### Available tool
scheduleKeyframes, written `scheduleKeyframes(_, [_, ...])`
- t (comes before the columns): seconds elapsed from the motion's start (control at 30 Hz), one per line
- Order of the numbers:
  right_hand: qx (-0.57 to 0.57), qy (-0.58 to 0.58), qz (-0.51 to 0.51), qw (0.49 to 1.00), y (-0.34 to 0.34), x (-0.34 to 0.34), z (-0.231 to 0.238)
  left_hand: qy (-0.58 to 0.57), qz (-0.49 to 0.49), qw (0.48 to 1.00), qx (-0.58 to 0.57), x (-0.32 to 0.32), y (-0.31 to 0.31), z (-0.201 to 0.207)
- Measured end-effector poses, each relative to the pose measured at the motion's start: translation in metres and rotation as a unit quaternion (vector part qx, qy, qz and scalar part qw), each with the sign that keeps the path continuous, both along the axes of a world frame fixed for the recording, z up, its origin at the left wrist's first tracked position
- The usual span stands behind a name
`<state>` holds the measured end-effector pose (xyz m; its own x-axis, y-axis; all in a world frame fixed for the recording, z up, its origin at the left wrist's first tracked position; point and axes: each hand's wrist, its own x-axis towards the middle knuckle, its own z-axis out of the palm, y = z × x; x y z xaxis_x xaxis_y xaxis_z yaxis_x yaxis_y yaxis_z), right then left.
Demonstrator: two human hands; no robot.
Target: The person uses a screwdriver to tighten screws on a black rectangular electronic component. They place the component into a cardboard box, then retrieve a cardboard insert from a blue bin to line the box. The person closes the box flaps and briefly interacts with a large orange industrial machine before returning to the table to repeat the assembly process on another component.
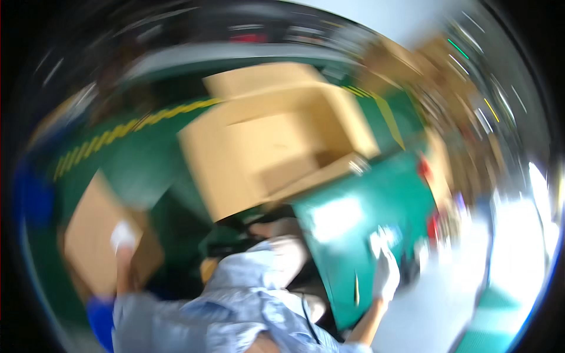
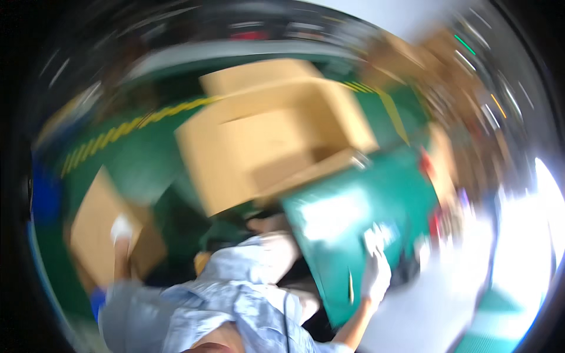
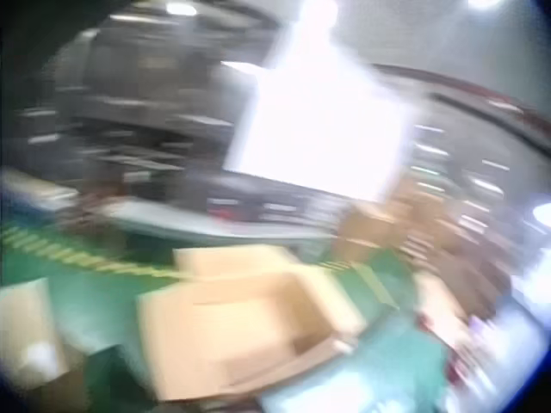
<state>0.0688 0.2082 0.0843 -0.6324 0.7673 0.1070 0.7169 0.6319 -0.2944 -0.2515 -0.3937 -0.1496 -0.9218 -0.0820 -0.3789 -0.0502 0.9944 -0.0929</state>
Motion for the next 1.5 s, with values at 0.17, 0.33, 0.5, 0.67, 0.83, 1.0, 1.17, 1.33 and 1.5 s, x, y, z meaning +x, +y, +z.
scheduleKeyframes(0.17, [0.297,-0.057,-0.196,0.933,-0.030,0.168,0.055,0.046,-0.320,0.873,0.364,-0.087,0.286,-0.029])
scheduleKeyframes(0.33, [0.509,-0.164,-0.621,0.573,-0.219,0.268,0.129,-0.099,-0.550,0.661,0.501,0.045,0.535,0.107])
scheduleKeyframes(0.5, [0.445,-0.294,-0.838,0.117,-0.436,0.319,0.090,-0.257,-0.660,0.444,0.548,0.246,0.586,0.172])
scheduleKeyframes(0.67, [0.558,-0.118,-0.816,0.091,-0.509,0.334,0.088,-0.334,-0.759,0.240,0.505,0.363,0.566,0.189])
scheduleKeyframes(0.83, [0.691,0.103,-0.704,0.127,-0.474,0.341,0.097,-0.450,-0.748,0.185,0.452,0.415,0.543,0.224])
scheduleKeyframes(1.0, [0.697,0.240,-0.656,0.162,-0.452,0.327,0.103,-0.555,-0.745,0.081,0.361,0.464,0.501,0.292])
scheduleKeyframes(1.17, [0.652,0.269,-0.652,0.279,-0.420,0.308,0.089,-0.550,-0.772,-0.139,0.286,0.524,0.438,0.360])
scheduleKeyframes(1.33, [0.553,-0.103,-0.678,0.474,-0.430,0.293,0.104,-0.543,-0.763,-0.207,0.283,0.576,0.386,0.377])
scheduleKeyframes(1.5, [0.640,0.024,-0.630,0.439,-0.425,0.360,0.186,-0.607,-0.747,-0.068,0.262,0.612,0.383,0.381])
